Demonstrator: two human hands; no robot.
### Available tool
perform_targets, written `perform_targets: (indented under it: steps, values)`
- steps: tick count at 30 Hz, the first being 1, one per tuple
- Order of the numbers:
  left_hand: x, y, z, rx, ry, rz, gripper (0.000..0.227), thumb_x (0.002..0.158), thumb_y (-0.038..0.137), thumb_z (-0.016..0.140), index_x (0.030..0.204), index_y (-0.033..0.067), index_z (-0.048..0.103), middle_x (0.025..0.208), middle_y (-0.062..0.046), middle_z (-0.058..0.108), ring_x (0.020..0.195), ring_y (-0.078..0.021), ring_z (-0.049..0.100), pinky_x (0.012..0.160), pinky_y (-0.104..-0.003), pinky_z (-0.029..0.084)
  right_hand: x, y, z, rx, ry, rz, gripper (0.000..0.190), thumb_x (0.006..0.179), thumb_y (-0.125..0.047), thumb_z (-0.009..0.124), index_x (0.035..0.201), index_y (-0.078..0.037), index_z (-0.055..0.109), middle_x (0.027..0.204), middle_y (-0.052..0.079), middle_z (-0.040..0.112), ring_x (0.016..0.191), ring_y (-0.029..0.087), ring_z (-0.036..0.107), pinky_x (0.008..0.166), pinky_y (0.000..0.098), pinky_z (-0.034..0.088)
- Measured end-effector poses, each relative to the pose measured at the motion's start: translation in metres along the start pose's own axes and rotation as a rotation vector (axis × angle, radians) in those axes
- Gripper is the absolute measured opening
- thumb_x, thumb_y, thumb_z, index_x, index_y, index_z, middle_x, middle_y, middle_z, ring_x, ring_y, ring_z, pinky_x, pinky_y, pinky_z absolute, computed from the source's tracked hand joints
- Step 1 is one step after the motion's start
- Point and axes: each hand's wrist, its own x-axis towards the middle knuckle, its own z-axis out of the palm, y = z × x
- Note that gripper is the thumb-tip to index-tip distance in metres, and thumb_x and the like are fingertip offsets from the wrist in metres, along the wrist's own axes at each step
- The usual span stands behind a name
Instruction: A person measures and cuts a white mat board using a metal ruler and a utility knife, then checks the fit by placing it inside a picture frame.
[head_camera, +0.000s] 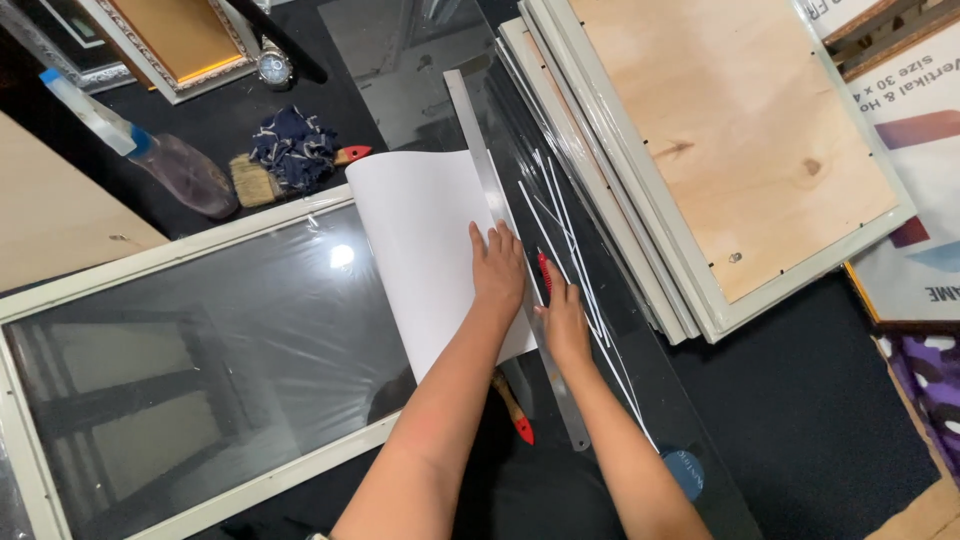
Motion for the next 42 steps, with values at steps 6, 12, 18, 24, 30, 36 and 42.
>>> perform_targets:
  steps: [6, 12, 18, 24, 30, 36, 42]
  values:
    - [-0.003, -0.019, -0.010, -0.049, 0.355, 0.031, 0.024, 0.100, 0.015, 0.060, 0.124, 0.0126, 0.061, 0.132, -0.009, 0.060, 0.129, -0.0236, 0.055, 0.124, -0.062, 0.010, -0.004, -0.013, -0.010, -0.004, -0.054, 0.035, 0.075, 0.096, -0.016, 0.066, 0.160, -0.025, 0.027, 0.120, 0.020, 0.058, 0.114, 0.042, 0.066, 0.093, 0.0488, 0.058]
    - [0.006, -0.024, -0.017, -0.007, 0.421, -0.015, 0.024, 0.103, 0.017, 0.055, 0.127, 0.0125, 0.054, 0.126, -0.007, 0.054, 0.127, -0.0238, 0.046, 0.120, -0.063, 0.016, -0.003, -0.010, -0.010, -0.061, -0.070, 0.027, 0.075, 0.098, -0.018, 0.064, 0.161, -0.023, 0.025, 0.119, 0.019, 0.059, 0.113, 0.041, 0.067, 0.092, 0.0476, 0.059]
    - [0.034, -0.039, -0.036, 0.037, 0.018, -0.055, 0.092, 0.089, 0.040, 0.073, 0.161, 0.0052, 0.027, 0.170, -0.014, 0.023, 0.157, -0.0301, 0.010, 0.118, -0.073, -0.015, -0.007, -0.028, -0.027, -0.013, -0.123, 0.061, 0.074, 0.098, -0.015, 0.064, 0.161, -0.019, 0.026, 0.125, 0.024, 0.058, 0.116, 0.044, 0.065, 0.095, 0.0513, 0.057]
    - [0.026, -0.042, -0.053, -0.030, 0.002, -0.050, 0.095, 0.085, 0.038, 0.079, 0.159, 0.0047, 0.030, 0.168, -0.014, 0.027, 0.157, -0.0297, 0.015, 0.118, -0.075, -0.014, 0.047, -0.027, -0.029, 0.275, 0.061, -0.011, 0.055, 0.101, -0.023, 0.059, 0.154, -0.019, 0.041, 0.135, 0.027, 0.060, 0.122, 0.049, 0.059, 0.099, 0.0564, 0.050]
    - [0.019, -0.041, -0.053, -0.123, 0.055, -0.081, 0.054, 0.107, 0.014, 0.038, 0.160, 0.0064, 0.031, 0.169, -0.010, 0.028, 0.155, -0.0261, 0.025, 0.120, -0.071, -0.009, 0.148, -0.065, -0.019, 0.350, 0.136, -0.011, 0.041, 0.102, -0.033, 0.055, 0.143, -0.029, 0.054, 0.120, 0.022, 0.071, 0.113, 0.043, 0.067, 0.099, 0.0498, 0.053]
    - [0.019, -0.042, -0.049, -0.133, 0.068, -0.072, 0.054, 0.107, 0.012, 0.030, 0.160, 0.0055, 0.028, 0.169, -0.010, 0.026, 0.154, -0.0257, 0.025, 0.120, -0.072, -0.008, 0.193, -0.071, 0.009, 0.248, 0.145, -0.060, 0.040, 0.101, -0.026, 0.055, 0.141, -0.025, 0.056, 0.122, 0.020, 0.071, 0.114, 0.041, 0.067, 0.099, 0.0522, 0.053]
    - [0.014, -0.043, -0.054, -0.142, 0.056, -0.060, 0.055, 0.106, 0.008, 0.028, 0.161, 0.0054, 0.025, 0.170, -0.011, 0.023, 0.155, -0.0276, 0.022, 0.118, -0.075, -0.010, 0.177, -0.080, 0.001, 0.201, 0.120, -0.118, 0.041, 0.103, -0.024, 0.051, 0.143, -0.023, 0.055, 0.123, 0.021, 0.070, 0.114, 0.042, 0.067, 0.098, 0.0546, 0.054]
